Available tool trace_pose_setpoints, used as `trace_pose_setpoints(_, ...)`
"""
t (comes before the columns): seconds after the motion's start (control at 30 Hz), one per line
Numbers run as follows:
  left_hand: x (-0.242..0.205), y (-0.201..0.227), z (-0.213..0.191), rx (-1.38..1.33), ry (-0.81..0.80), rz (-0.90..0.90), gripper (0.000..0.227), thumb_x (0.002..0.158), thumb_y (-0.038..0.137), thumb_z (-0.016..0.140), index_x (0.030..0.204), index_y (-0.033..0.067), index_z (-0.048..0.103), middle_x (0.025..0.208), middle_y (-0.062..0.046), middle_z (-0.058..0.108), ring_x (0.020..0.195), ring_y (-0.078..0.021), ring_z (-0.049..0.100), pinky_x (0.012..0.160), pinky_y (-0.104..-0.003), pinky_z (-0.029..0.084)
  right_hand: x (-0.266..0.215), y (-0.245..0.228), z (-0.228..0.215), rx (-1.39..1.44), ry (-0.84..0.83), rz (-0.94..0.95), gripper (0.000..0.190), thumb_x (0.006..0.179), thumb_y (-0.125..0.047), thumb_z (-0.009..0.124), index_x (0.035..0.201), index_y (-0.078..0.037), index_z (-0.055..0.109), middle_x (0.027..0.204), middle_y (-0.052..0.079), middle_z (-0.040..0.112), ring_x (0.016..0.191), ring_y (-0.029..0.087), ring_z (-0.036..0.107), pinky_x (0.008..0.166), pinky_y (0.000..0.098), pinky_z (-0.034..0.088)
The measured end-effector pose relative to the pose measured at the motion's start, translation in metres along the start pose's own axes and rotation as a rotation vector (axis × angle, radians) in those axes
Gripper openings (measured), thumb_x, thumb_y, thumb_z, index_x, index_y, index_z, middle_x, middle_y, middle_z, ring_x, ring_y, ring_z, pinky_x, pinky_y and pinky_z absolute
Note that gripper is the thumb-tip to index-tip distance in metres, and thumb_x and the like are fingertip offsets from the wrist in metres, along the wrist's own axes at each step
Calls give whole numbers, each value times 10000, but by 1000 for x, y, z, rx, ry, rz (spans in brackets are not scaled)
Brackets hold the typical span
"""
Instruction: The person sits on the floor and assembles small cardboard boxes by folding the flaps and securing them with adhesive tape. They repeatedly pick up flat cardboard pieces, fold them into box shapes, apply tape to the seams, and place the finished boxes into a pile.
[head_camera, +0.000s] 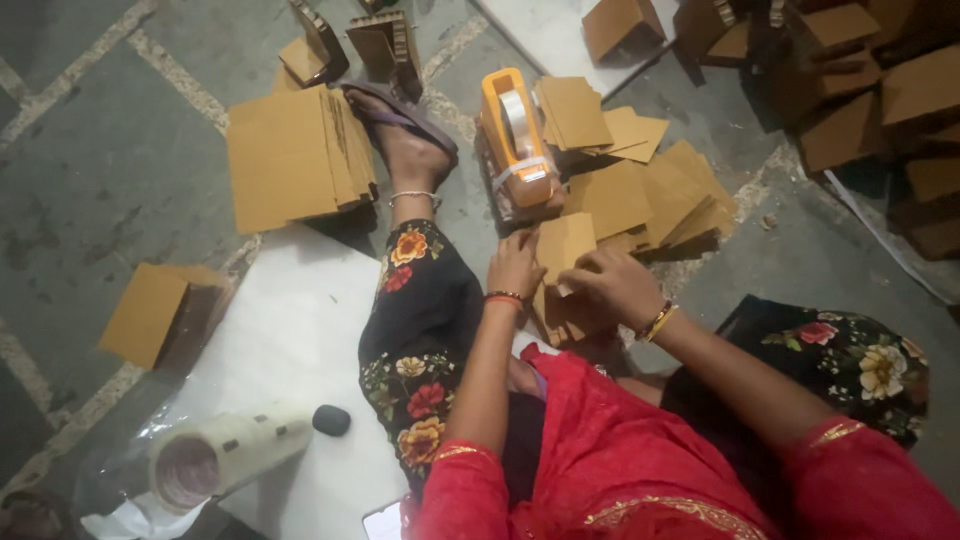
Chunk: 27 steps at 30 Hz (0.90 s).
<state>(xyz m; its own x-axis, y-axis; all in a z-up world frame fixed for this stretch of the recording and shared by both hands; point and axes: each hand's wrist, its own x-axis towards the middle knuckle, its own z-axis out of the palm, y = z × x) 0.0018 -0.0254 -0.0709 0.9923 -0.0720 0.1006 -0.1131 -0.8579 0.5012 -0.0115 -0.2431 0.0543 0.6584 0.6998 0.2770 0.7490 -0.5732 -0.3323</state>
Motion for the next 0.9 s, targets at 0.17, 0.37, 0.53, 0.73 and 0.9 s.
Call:
trace_pose_setpoints(0.17,7,9,-9,71,-117,-86,842,719,307,850,1471,173,497,1392,-93,530,1219,-348,531,967,-462,509,-4,-10,0,-66,-21,75,385,790,-195,672,1163,-282,708,1075,5,677,996,253,651,854,383,516)
trace_pose_setpoints(0.37,17,21,-27,71,-201,-157,855,707,296,865,1470,196,493,1361,-105,515,1243,-350,522,965,-461,516,-1,-14,1,-140,54,19,343,811,-222,673,1153,-233,701,1107,-17,692,1005,213,658,895,361,521)
trace_pose_setpoints(0.53,28,27,-34,96,-240,-197,810,649,295,887,1382,204,554,1326,-146,526,1244,-357,511,978,-455,509,-10,-11,9,-147,31,88,310,836,-207,654,1137,-240,714,1233,-30,697,1075,196,665,933,344,519)
trace_pose_setpoints(0.73,27,-2,5,-432,133,-98,393,879,263,777,1214,105,647,1096,-163,654,941,-345,678,849,-430,550,-14,-3,26,-246,129,47,442,860,-182,618,1293,-269,649,1502,121,547,1375,308,526,1130,429,422)
trace_pose_setpoints(0.9,-8,17,-38,-663,-241,-49,272,911,279,773,1044,72,657,967,-135,727,895,-301,698,795,-391,565,-20,-2,35,-133,96,131,644,861,-253,663,1471,-152,482,1595,173,422,1471,358,400,1223,530,322)
